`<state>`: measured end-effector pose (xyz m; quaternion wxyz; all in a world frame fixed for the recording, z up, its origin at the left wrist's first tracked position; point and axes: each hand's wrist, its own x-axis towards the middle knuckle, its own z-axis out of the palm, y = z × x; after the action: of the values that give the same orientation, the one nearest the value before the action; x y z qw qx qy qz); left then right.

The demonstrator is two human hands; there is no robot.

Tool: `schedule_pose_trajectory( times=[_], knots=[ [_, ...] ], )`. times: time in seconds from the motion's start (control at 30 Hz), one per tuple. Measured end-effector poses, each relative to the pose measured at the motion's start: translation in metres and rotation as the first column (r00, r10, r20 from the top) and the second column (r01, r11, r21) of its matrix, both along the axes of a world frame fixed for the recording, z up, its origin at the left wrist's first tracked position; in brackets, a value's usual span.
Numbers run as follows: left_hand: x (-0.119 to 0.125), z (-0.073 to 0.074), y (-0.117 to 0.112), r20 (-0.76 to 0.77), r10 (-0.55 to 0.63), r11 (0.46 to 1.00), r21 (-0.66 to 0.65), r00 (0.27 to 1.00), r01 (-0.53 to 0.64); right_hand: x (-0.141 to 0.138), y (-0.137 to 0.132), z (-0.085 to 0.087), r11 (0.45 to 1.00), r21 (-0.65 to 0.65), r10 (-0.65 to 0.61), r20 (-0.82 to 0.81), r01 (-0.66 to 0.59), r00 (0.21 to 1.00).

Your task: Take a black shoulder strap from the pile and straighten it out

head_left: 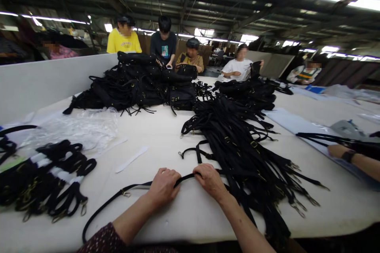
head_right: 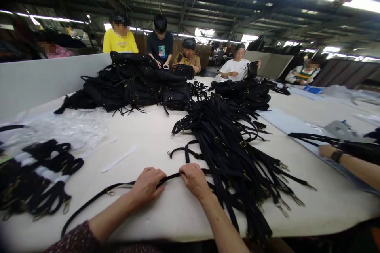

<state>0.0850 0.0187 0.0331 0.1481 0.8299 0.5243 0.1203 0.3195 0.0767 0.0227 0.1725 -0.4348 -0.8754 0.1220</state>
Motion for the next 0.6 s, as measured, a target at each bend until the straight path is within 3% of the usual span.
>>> schedule_pose_trajectory(
  times=[0.13,0.23,0.33,0.47,0.6],
  knots=[
    [-0.002,-0.009,-0.003,-0.133,-0.003,0.995,0.095,0.991,0.016,-0.009,-0.006,-0.009,0.999,0.006,0.044,-0.024,-0.044,0.999],
    [-0.003,-0.015,-0.005,-0.126,0.008,0.993,0.119,0.992,0.007,-0.028,-0.015,-0.014,0.991,-0.013,0.129,-0.044,-0.13,0.991],
    [-0.007,-0.016,-0.006,-0.129,0.032,0.995,0.096,0.991,-0.02,-0.046,-0.02,-0.02,0.992,-0.035,0.119,-0.055,-0.121,0.991],
    [-0.03,-0.011,-0.011,-0.142,0.093,0.994,0.065,0.985,-0.084,-0.05,-0.015,-0.03,0.995,-0.021,0.091,-0.082,-0.093,0.992],
    [-0.065,-0.003,-0.029,-0.053,0.172,0.985,0.02,0.984,-0.172,-0.044,-0.012,-0.033,0.999,0.003,0.054,-0.078,-0.054,0.995]
  ],
)
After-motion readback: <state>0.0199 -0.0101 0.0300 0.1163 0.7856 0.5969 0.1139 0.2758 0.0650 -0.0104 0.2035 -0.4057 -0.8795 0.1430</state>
